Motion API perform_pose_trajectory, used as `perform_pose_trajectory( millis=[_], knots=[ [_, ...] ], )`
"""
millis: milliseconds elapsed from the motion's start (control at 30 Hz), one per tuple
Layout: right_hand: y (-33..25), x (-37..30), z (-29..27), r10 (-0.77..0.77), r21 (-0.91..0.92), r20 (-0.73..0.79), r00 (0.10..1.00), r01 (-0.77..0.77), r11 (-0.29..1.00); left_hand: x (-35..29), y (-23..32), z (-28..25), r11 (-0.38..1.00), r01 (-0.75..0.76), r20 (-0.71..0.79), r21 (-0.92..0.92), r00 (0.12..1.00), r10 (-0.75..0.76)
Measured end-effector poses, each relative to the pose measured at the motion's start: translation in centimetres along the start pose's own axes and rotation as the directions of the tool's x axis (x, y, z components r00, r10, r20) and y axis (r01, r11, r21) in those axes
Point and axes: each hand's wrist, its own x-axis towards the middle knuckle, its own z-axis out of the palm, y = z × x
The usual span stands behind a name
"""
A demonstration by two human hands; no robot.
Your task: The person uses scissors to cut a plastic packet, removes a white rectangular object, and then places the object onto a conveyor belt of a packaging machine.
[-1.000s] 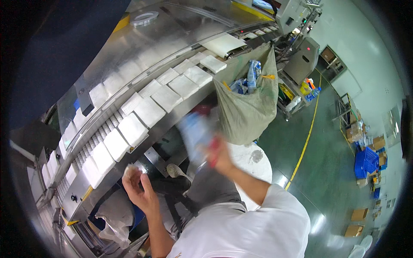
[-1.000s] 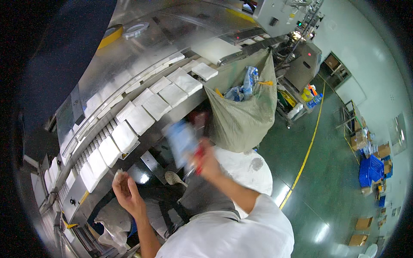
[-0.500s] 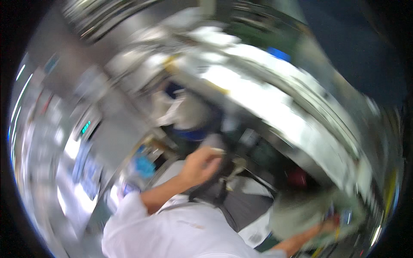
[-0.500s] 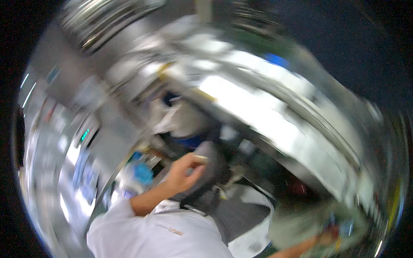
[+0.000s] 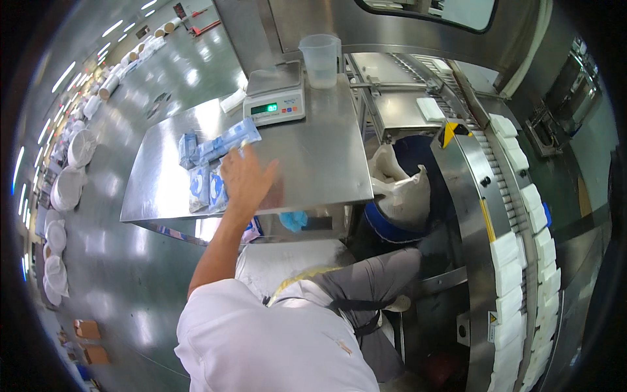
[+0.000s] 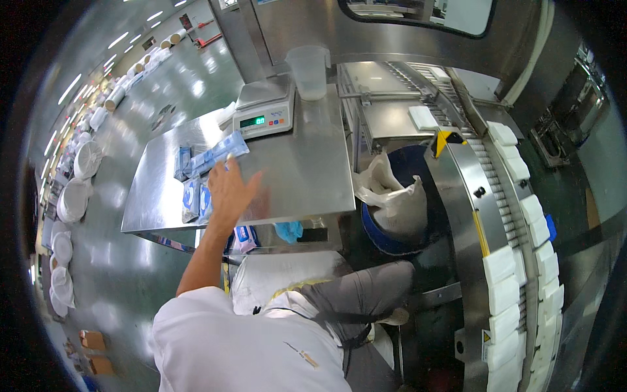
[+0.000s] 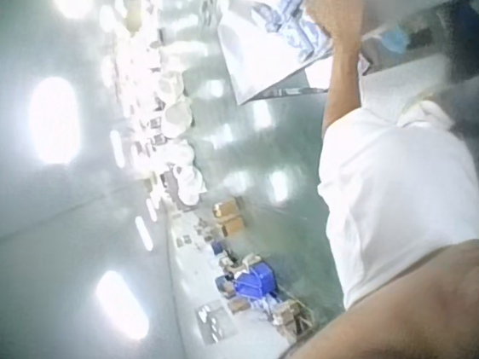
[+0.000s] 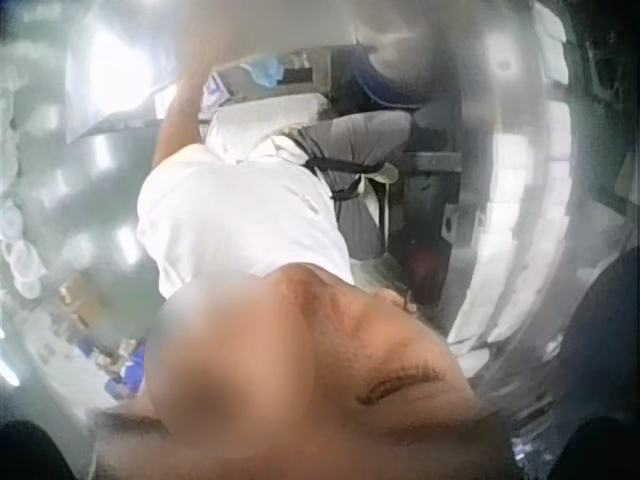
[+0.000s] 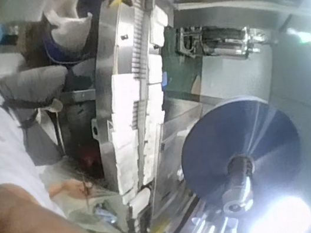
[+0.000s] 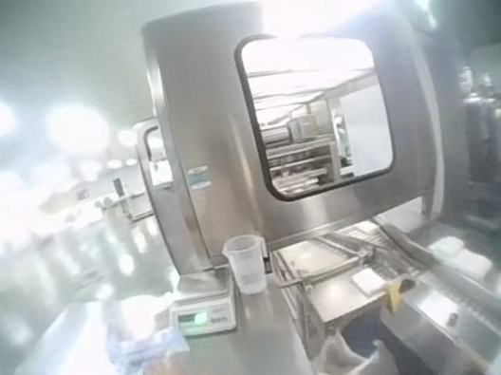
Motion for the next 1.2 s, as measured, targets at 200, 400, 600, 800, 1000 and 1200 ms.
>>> perform_pose_trajectory(
  millis=[200,400,600,800,1000,1200],
  knots=[
    [-4.3,-2.5,2.8,-0.044,0.086,0.181,0.983,0.029,0.996,-1.1,-4.7,2.7,0.998,-0.047,-0.047,0.052,0.998,0.05],
    [-13.2,-4.9,8.9,-0.317,0.505,0.335,0.887,0.115,0.855,1.6,-2.0,3.0,0.863,-0.348,-0.001,-0.366,0.928,0.373],
    [-21.4,-5.6,9.0,-0.317,0.612,0.666,0.675,-0.252,0.75,5.9,-2.5,4.9,0.754,-0.415,0.205,-0.509,0.792,0.575],
    [-22.4,-9.2,6.9,-0.336,0.516,0.796,0.503,-0.273,0.812,5.1,4.6,1.2,0.693,-0.664,-0.026,-0.28,0.727,0.686],
    [-22.6,-9.3,3.9,-0.193,0.496,0.808,0.557,-0.465,0.733,2.6,8.8,0.6,0.601,-0.632,-0.086,-0.489,0.721,0.688],
    [-23.7,-7.0,4.7,-0.166,0.296,0.943,0.289,-0.955,0.019,-7.2,17.0,-1.1,-0.072,-0.204,-0.123,-0.976,0.25,0.961]
  ],
)
